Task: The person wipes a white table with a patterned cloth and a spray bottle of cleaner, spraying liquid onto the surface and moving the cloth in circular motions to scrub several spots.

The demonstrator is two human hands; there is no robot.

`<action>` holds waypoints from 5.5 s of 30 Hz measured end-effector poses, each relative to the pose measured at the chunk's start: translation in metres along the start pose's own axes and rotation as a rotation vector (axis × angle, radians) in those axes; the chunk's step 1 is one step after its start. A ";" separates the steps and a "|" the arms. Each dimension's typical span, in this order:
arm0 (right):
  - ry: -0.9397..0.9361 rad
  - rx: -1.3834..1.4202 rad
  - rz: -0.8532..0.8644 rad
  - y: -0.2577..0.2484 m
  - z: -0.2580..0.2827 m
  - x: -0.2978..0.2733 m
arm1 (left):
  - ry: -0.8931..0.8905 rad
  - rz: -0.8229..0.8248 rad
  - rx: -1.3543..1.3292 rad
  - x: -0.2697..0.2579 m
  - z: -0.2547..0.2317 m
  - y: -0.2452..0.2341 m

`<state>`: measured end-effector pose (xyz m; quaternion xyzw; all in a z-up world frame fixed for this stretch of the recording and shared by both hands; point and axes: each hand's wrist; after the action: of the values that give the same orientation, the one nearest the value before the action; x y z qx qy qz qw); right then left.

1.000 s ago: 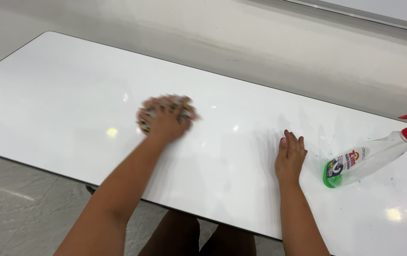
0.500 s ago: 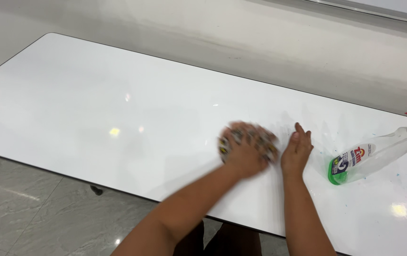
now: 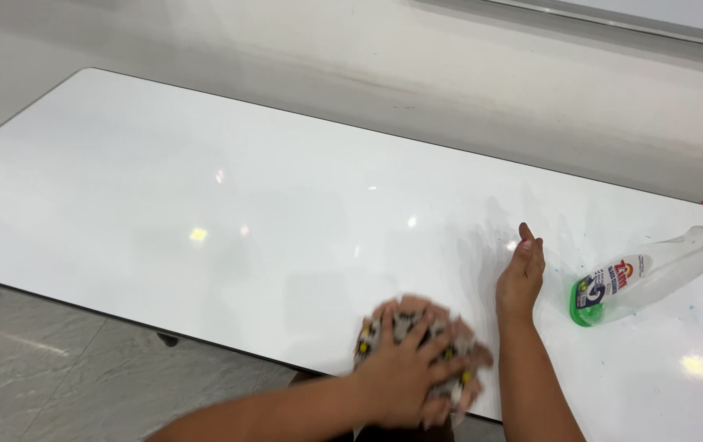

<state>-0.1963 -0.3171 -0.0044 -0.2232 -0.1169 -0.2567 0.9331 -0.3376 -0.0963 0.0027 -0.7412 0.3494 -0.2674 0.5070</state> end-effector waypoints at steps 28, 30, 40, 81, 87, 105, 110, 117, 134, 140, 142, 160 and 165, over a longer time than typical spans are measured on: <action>-0.043 -0.099 0.042 0.002 -0.009 0.003 | -0.770 -0.176 0.016 0.123 0.170 -0.066; -0.040 -0.107 0.046 0.002 -0.004 0.003 | -0.762 -0.184 0.021 0.108 0.157 -0.064; -0.090 -0.115 0.066 0.003 -0.008 0.002 | -0.507 0.021 0.033 0.019 0.040 -0.047; -0.466 -0.867 0.568 -0.014 -0.038 -0.003 | -0.741 -0.515 -0.013 0.000 0.166 -0.040; -0.351 -0.979 0.381 0.029 -0.074 0.078 | -0.757 -0.483 0.008 0.000 0.166 -0.041; -0.484 -0.957 0.500 -0.025 -0.042 -0.008 | -0.859 -0.100 0.011 0.074 0.126 -0.051; -0.354 -0.989 0.395 0.004 -0.056 0.061 | -0.815 -0.215 0.008 0.085 0.118 -0.034; -0.452 -1.023 0.438 -0.019 -0.049 -0.012 | -0.819 -0.166 0.031 0.084 0.119 -0.032; -0.197 -1.024 0.291 -0.004 -0.063 0.046 | -0.812 -0.151 0.034 0.082 0.116 -0.035; -0.332 -1.018 0.269 -0.032 -0.044 -0.049 | -0.815 -0.164 0.022 0.081 0.116 -0.034; -0.339 -1.021 0.300 -0.039 -0.036 -0.064 | -0.813 -0.156 0.024 0.082 0.116 -0.034; -0.209 -1.085 0.326 -0.024 -0.037 -0.039 | -0.809 -0.147 0.012 0.081 0.116 -0.035; -0.174 -1.048 0.416 -0.030 -0.036 -0.043 | -0.808 -0.144 0.015 0.080 0.117 -0.034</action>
<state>-0.2445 -0.3388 -0.0399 -0.6950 -0.0039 -0.0719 0.7154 -0.1922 -0.0856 -0.0018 -0.8053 0.0677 0.0077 0.5890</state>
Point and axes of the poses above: each hand's wrist, its own x-axis towards the middle knuckle, its own y-axis out of the palm, z = x × y, and after that the axes turned 2 degrees about -x, right-handed
